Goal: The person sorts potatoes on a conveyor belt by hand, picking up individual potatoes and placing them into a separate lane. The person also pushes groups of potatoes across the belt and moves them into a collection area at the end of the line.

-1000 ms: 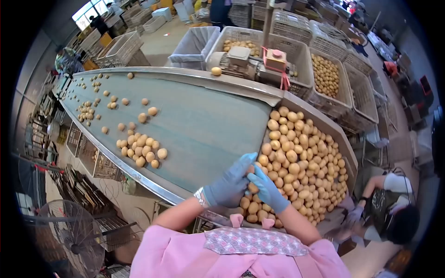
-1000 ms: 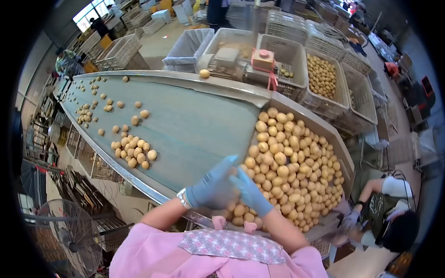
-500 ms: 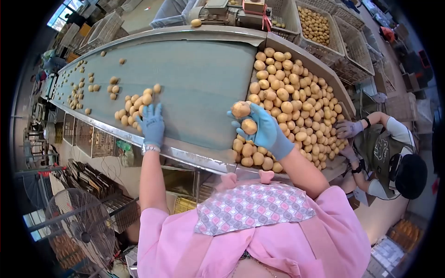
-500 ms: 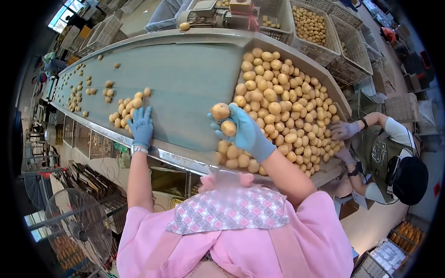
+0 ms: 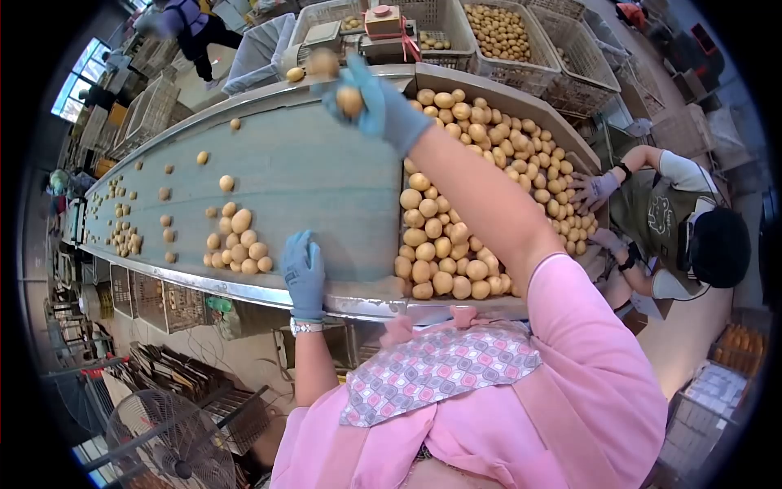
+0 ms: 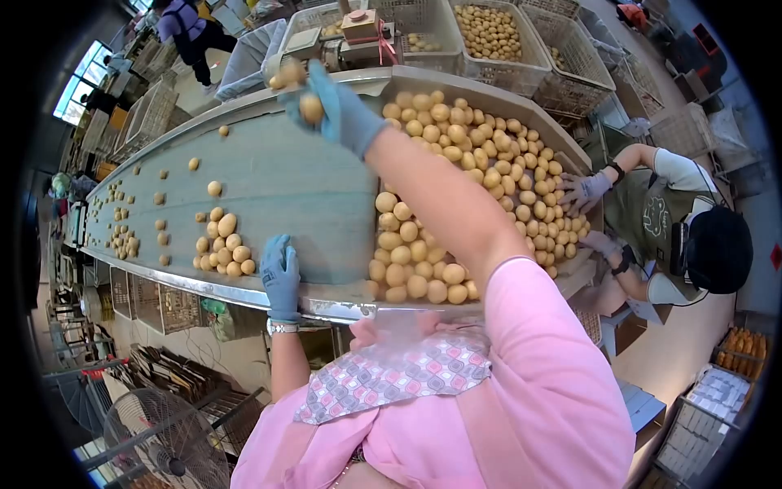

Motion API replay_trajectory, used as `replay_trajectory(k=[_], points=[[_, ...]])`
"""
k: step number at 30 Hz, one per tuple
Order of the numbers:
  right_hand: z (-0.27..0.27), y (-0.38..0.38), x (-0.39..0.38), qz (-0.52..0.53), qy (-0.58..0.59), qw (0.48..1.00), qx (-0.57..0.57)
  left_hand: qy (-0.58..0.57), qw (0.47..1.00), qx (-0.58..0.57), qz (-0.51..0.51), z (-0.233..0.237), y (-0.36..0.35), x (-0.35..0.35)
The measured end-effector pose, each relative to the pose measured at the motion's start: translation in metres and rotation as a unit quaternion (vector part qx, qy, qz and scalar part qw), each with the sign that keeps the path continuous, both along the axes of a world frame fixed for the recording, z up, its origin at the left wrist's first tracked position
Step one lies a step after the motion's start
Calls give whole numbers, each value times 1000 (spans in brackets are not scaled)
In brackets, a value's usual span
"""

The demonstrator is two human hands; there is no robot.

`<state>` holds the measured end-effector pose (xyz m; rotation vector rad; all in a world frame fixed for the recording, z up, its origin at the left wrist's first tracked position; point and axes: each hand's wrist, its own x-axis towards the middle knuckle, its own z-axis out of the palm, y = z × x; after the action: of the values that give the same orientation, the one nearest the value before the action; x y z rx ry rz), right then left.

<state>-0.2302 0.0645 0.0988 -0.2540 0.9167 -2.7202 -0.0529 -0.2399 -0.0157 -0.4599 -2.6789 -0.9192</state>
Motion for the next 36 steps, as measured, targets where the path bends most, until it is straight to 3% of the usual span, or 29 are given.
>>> replay_trajectory(k=[1,4,7,8,10,11,12,14,15,16,17,18,19,20,21,23,25,27,28,29,30,32,34,36], points=[[39,-1,-6,-84,-10,992,93,-1,1000,-1,-4,1,1,-2],[32,-8,35,-25,9,989,148,-42,999,31,4,8,6,9],[-37,-6,111,120,-190,974,-27,-175,980,92,1,8,-7,5],[-57,-2,137,145,-232,958,-85,-186,973,133,-44,4,-20,-7],[-68,0,178,110,-243,960,-87,-203,966,145,-71,-9,-56,-38],[-72,-1,195,94,-250,960,-89,-202,968,122,-81,-13,-72,-55],[-72,-1,206,73,-215,974,-19,-102,989,32,-102,-24,-90,-77],[-61,-4,219,37,-132,983,121,-20,998,-60,5,-33,-108,-102],[-54,-8,222,21,-84,979,187,-81,986,-134,55,-14,-100,-107],[-47,-11,222,5,-29,968,250,-64,991,17,117,3,-73,-93],[-44,-16,221,-9,29,951,307,27,978,184,99,14,-36,-69],[-45,-21,223,-43,132,921,364,-49,945,320,47,20,-10,-45],[-35,-29,229,-43,160,882,441,-183,878,441,-38,20,14,-15],[-33,-39,233,-32,218,848,482,-338,697,628,-68,66,48,31],[-31,-49,236,-25,277,809,517,-158,871,435,-166,45,57,56],[-19,-61,249,15,321,777,541,-328,726,600,-79,62,76,95],[-20,-65,257,24,359,743,564,-216,780,587,25,46,45,128],[-25,-59,262,3,389,712,585,-117,741,627,210,41,19,148],[-25,-55,267,28,325,742,586,-99,693,640,317,22,-10,157],[-31,-50,269,30,289,764,576,-44,666,651,361,-28,-47,166],[-41,-43,271,29,251,784,567,-77,656,620,424,-69,-82,183],[-51,-33,278,25,155,815,557,-135,554,661,488,-178,-155,208],[-70,-16,290,30,134,822,552,-228,666,521,482,-246,-231,232],[-70,7,302,6,96,827,554,-72,794,315,515,-178,-209,186]])
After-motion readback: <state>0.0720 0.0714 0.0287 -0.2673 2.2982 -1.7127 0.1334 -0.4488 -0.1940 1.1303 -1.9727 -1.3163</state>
